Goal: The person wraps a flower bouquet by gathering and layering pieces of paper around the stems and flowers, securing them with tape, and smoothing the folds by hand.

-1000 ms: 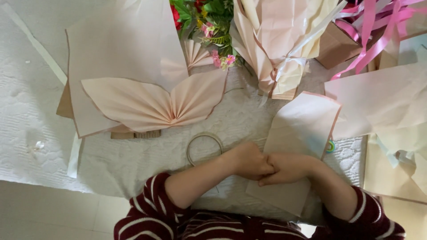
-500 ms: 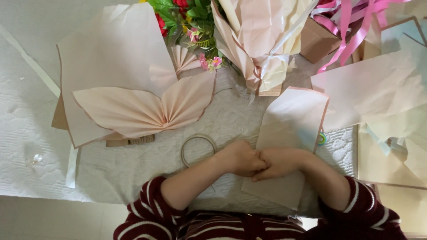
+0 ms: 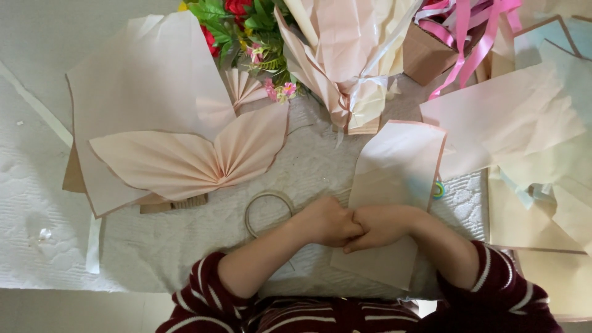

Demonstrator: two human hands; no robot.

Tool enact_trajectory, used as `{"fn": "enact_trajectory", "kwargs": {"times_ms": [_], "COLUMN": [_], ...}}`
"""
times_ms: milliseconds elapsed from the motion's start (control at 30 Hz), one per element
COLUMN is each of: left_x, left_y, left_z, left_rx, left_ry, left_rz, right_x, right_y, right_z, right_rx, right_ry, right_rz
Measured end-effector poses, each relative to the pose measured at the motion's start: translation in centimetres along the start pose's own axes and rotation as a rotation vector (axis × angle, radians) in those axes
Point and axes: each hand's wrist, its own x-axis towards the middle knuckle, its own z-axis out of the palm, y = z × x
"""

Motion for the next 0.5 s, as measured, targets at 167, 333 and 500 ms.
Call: {"fn": "enact_trajectory", "kwargs": {"times_ms": [167, 333, 500], "left_x": [0.0, -0.1, 0.3], "left_y": [-0.3, -0.4, -0.6], "left_z": [0.2, 0.3, -1.2], "left_rx": [-0.034, -0.053, -0.076], "left_ry": [0.010, 0.054, 0.058], "left_rz": [-0.012, 0.002, 0.013], "right_x": [0.4, 0.3, 0.4], "right_y": [0.8, 0.4, 0.1], "right_z": [0.3, 0.2, 0.4], "right_rx": [0.013, 0.017, -0.010], "right_ry": [-0.008, 0.021, 0.014], "right_rz": [-0.037, -0.009, 0.035]}}
